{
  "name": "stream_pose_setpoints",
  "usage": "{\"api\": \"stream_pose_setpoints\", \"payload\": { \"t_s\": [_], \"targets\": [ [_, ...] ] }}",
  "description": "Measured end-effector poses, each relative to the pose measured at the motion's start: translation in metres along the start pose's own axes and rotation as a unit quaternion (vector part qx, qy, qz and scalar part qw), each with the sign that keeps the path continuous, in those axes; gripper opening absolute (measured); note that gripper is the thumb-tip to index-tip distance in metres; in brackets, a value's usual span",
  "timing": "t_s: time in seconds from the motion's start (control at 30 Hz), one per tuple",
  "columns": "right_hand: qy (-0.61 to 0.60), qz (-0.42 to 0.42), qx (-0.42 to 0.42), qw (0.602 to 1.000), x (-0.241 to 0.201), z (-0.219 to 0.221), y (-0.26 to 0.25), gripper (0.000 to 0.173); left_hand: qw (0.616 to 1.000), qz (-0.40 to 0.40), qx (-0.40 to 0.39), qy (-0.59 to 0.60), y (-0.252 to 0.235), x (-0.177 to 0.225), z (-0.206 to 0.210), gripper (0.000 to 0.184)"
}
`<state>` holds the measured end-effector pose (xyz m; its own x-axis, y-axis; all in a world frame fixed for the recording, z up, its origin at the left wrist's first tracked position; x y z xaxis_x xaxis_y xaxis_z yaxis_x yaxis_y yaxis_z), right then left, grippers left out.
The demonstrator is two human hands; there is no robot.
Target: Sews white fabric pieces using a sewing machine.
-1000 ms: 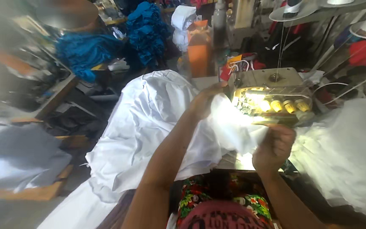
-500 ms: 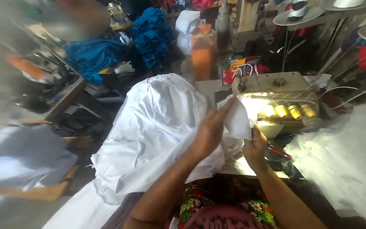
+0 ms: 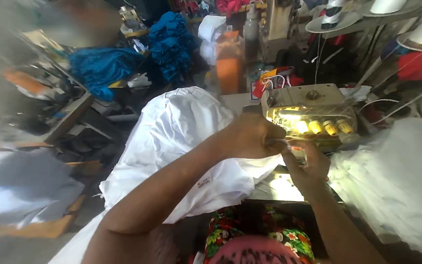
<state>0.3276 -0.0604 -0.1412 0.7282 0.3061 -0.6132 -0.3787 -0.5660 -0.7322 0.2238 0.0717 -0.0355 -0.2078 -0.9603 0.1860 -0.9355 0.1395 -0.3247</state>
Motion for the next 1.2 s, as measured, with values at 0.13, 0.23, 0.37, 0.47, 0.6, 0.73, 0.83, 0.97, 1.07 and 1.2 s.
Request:
{"api": "stream_pose_setpoints", "payload": {
  "t_s": [0.13, 0.23, 0.37, 0.47, 0.6, 0.73, 0.83, 0.97, 1.07, 1.2],
  "targets": [
    [0.018, 0.019, 0.016, 1.000, -0.010, -0.009, 0.007, 0.020, 1.000, -0.008, -0.026, 0.014, -0.005, -0.001, 0.003, 0.020],
    [-0.239, 0.148, -0.067, 0.957, -0.007, -0.029, 0.012, 0.013, 0.998, -0.011, -0.035, 0.045, -0.002, -0.018, 0.006, 0.018],
    [-0.146, 0.132, -0.117, 0.973, 0.002, -0.037, 0.016, 0.016, 0.986, -0.042, -0.032, 0.159, 0.003, -0.030, 0.011, 0.021],
    [0.079, 0.020, -0.071, 0.994, 0.015, -0.018, 0.022, 0.026, 0.946, -0.099, -0.038, 0.305, -0.004, -0.016, 0.010, 0.020],
    [0.098, 0.071, -0.042, 0.992, 0.047, -0.001, 0.030, 0.020, 0.896, -0.155, -0.035, 0.415, 0.001, -0.023, 0.010, 0.022],
    [-0.147, 0.220, -0.009, 0.964, 0.048, -0.003, 0.030, 0.015, 0.874, -0.213, 0.031, 0.435, 0.018, -0.051, 0.009, 0.024],
    [-0.309, 0.223, -0.054, 0.923, 0.040, -0.017, 0.020, 0.029, 0.875, -0.223, 0.071, 0.424, 0.027, -0.072, 0.004, 0.024],
    [-0.258, 0.252, -0.219, 0.907, 0.048, -0.024, 0.015, 0.031, 0.899, -0.208, 0.060, 0.382, 0.018, -0.059, 0.003, 0.022],
    [-0.204, 0.197, -0.266, 0.921, 0.028, -0.028, 0.019, 0.050, 0.923, -0.152, -0.014, 0.353, 0.002, -0.018, 0.008, 0.016],
    [-0.304, 0.253, -0.299, 0.868, -0.006, -0.047, 0.029, 0.023, 0.926, -0.074, -0.057, 0.365, -0.002, 0.006, 0.034, 0.015]
  ]
}}
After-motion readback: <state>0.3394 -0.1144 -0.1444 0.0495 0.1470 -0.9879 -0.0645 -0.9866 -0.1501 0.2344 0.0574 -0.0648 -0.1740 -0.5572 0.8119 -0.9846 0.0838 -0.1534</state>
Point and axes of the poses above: each hand's wrist, its own y-axis away from the middle knuckle, its own z-axis out of the palm, x = y × z, the point moved 3 cm from there along -y, towards the middle knuckle, and after that the axes turned 8 degrees about -y, right-handed, at the moved point
